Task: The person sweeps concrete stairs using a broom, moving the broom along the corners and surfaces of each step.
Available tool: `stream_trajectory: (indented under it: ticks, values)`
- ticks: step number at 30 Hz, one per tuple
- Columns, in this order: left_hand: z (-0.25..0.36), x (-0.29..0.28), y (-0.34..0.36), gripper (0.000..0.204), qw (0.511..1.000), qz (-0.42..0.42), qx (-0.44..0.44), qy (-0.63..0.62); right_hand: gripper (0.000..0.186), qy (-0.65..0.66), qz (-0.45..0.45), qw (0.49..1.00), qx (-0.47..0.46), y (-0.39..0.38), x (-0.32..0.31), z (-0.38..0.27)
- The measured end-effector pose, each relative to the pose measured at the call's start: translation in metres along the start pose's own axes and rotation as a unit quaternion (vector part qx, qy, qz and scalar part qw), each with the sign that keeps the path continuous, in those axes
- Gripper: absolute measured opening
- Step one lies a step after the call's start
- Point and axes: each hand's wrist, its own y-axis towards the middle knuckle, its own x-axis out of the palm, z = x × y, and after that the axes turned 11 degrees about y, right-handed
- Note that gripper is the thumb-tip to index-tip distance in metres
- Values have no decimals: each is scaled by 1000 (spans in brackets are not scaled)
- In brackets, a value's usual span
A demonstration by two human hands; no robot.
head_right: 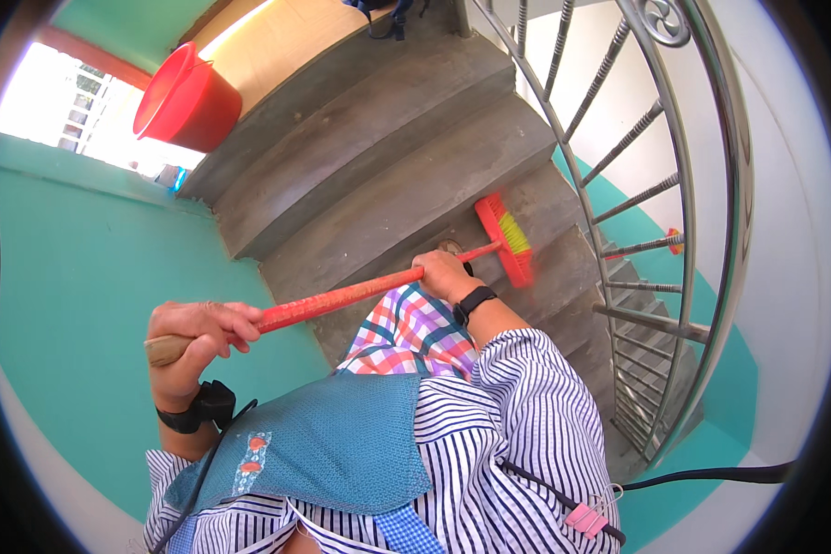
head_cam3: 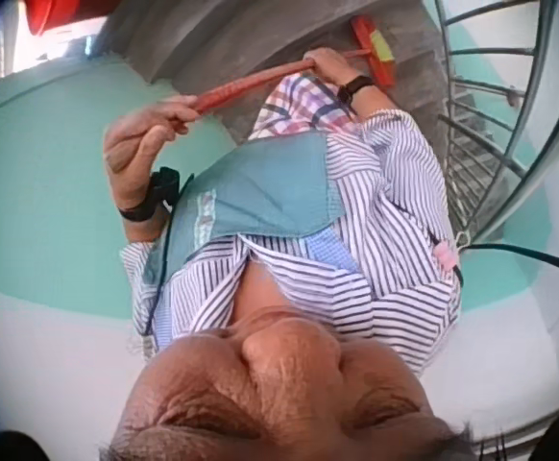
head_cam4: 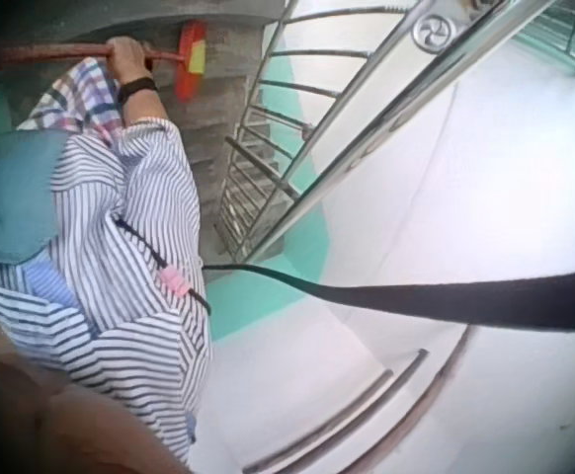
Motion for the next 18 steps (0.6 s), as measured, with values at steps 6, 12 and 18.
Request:
stream_trajectory:
  ticks: [6, 12, 18]
  values:
    - [45, -96, -115, 34, 955, -6, 294, -39, 8, -24, -39, 992, -115, -7, -36, -164]
    - [5, -40, -120, 22, 966, 177, 149, -116, 6, -99, 35, 982, -154, 55, -63, -116]
    - [-35, -10, -108, 17, 976, 202, 7, -75, 3, -113, -124, 976, -136, 105, -21, -50]
